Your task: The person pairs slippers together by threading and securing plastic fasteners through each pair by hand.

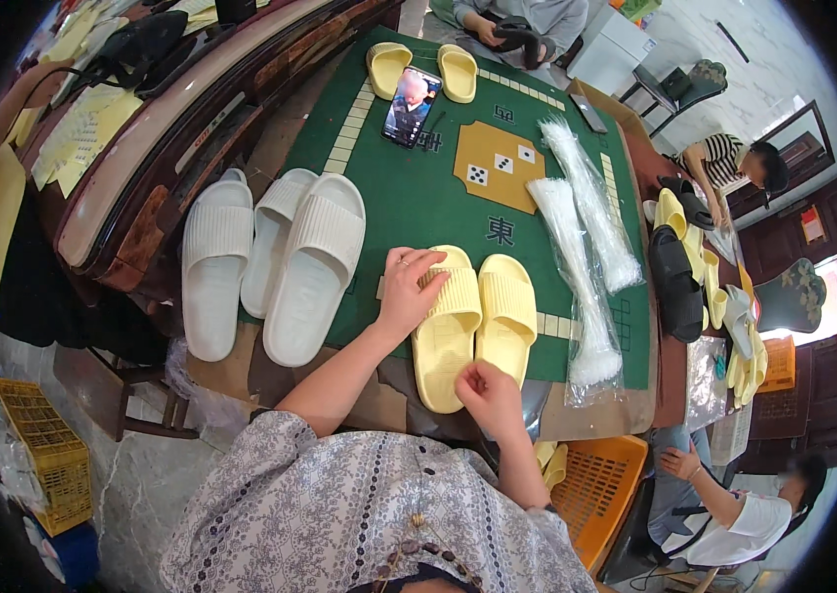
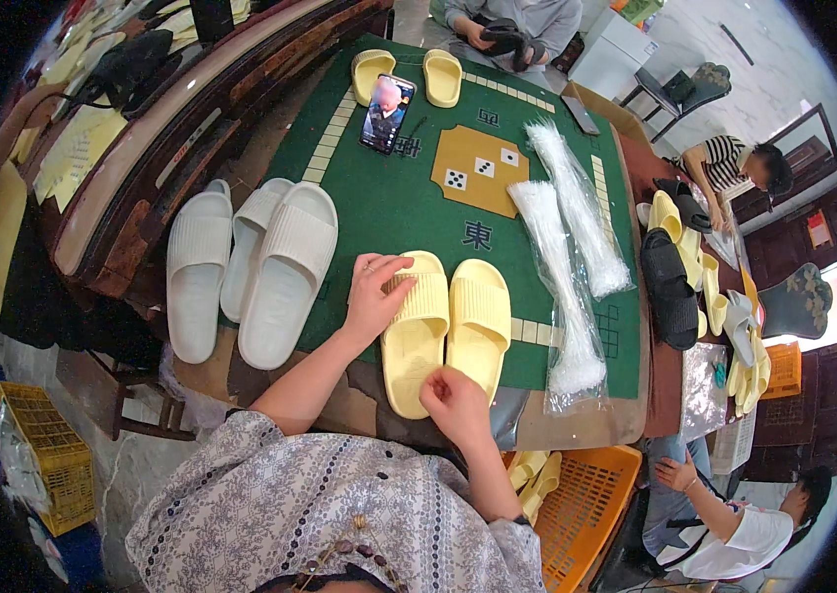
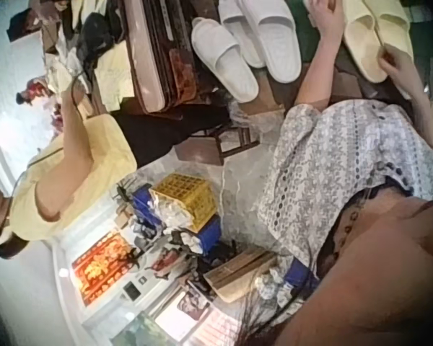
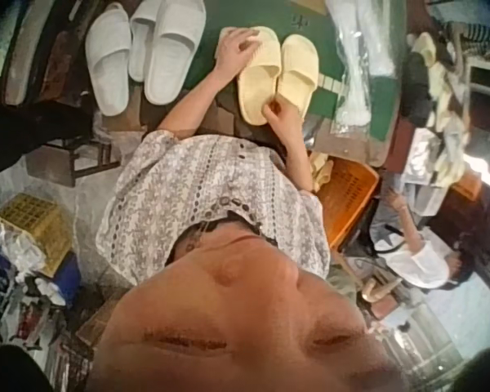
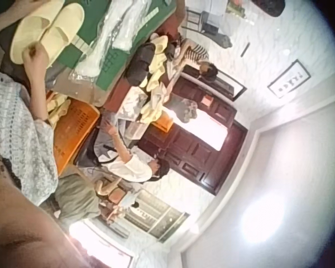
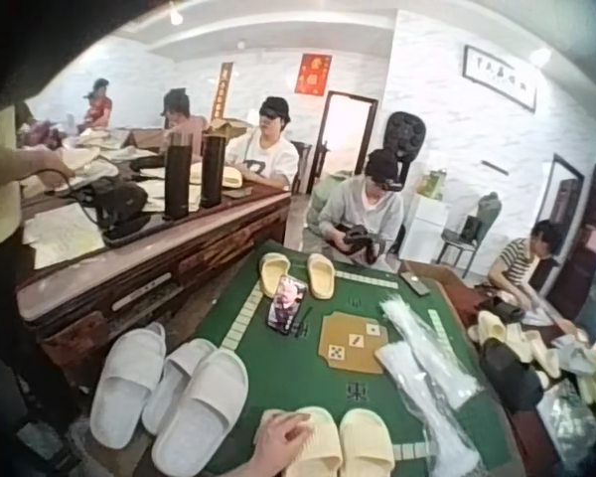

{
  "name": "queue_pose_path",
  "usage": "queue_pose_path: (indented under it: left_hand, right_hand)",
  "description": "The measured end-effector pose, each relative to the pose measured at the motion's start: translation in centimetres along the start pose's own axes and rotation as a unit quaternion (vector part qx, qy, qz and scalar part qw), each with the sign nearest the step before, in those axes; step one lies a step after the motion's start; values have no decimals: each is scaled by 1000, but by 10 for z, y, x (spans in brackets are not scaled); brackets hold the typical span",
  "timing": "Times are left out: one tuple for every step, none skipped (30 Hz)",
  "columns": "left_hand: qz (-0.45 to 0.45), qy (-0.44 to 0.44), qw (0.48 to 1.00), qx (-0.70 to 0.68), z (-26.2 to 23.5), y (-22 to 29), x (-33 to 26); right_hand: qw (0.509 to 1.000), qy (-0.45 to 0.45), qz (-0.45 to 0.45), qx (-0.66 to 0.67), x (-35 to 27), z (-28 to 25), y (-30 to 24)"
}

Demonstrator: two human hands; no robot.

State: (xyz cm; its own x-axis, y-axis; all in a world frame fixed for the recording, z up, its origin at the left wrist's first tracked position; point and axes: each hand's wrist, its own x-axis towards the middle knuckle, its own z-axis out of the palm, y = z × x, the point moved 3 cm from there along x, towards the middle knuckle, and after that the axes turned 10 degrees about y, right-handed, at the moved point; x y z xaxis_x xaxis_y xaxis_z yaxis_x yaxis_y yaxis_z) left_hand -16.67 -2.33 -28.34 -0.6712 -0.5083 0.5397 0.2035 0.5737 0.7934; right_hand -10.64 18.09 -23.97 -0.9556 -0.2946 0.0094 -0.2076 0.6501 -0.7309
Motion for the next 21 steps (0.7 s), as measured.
queue_pose_path:
  left_hand:
    - [8, 13, 1000, 9, -3, 2, 0]
    - [7, 15, 1000, 12, -6, 2, 0]
    - [17, 21, 1000, 12, -5, 9, 1]
    - [28, 28, 999, 16, -5, 13, 1]
    - [28, 28, 999, 17, -5, 12, 1]
    - [24, 31, 999, 15, -5, 10, 0]
    - [20, 35, 999, 14, -5, 9, 0]
    - [21, 35, 999, 13, -5, 8, 0]
    - [21, 33, 999, 14, -4, 8, 0]
    - [20, 34, 999, 18, -5, 7, 0]
    - [21, 33, 999, 19, -6, 6, 0]
    - [18, 24, 999, 20, -4, 7, -1]
    - [16, 15, 1000, 21, -3, 8, -1]
    - [17, 15, 1000, 20, -3, 8, -1]
    - [20, 13, 1000, 15, -2, 8, -1]
    - [22, 12, 1000, 11, -1, 8, -1]
    - [25, 13, 1000, 10, 0, 8, -1]
    - [21, 12, 1000, 3, 0, 7, -1]
    - [18, 11, 1000, -5, 0, 6, -2]
    - [25, 21, 999, 0, 0, 6, -3]
    - [27, 23, 999, 2, -1, 6, -3]
  right_hand:
    - [998, -14, 39, 37, -10, -8, 10]
    - [994, -29, 79, 75, -19, -15, 22]
    - [991, -24, 102, 88, -31, -29, 38]
    - [987, -21, 124, 104, -41, -40, 55]
    - [981, -8, 144, 129, -47, -54, 56]
    - [974, 6, 165, 154, -54, -66, 56]
    - [973, 30, 164, 157, -61, -77, 66]
    - [972, 55, 163, 159, -67, -88, 75]
    - [969, 72, 184, 149, -74, -101, 77]
    - [965, 93, 189, 157, -76, -111, 78]
    - [961, 112, 193, 166, -78, -117, 77]
    - [953, 146, 186, 187, -78, -123, 74]
    - [939, 188, 175, 227, -76, -125, 76]
    - [922, 229, 163, 265, -74, -126, 78]
    - [907, 265, 132, 298, -71, -126, 79]
    - [907, 266, 130, 299, -66, -123, 80]
    - [874, 278, 74, 392, -59, -121, 79]
    - [829, 284, 17, 481, -52, -116, 77]
    - [780, 306, 31, 544, -46, -109, 77]
    - [779, 305, 29, 547, -39, -106, 74]
    - [743, 282, 34, 606, -31, -102, 68]
